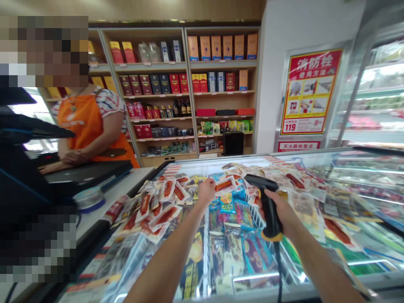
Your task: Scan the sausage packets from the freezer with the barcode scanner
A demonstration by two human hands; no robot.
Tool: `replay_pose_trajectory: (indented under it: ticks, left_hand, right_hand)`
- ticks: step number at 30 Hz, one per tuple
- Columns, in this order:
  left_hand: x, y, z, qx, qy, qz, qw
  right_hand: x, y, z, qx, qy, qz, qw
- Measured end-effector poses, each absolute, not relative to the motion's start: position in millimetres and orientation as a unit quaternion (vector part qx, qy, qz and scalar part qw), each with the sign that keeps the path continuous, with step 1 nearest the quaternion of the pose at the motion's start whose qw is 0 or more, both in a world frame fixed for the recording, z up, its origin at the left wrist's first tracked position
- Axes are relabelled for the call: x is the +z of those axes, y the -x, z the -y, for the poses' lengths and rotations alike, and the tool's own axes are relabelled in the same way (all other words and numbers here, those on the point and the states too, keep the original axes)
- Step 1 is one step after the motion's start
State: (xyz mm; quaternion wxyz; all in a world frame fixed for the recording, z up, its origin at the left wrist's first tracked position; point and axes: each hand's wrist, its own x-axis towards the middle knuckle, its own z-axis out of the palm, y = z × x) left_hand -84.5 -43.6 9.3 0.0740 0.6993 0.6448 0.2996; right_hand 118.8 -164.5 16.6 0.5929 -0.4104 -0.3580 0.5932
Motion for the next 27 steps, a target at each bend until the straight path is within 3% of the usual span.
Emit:
replay_pose_trajectory:
  ticks: [13, 27]
  left_hand:
    - [25, 152, 72, 0.289, -0.686, -0.668, -0.011]
    - [64, 230, 89, 0.251, -0.589, -0.764, -0.083]
  right_hand:
    - [16, -88, 174, 0.668, 0.394, 0.377, 0.505]
    - [14, -128, 161, 0.621, 0.396, 0.315, 0.599]
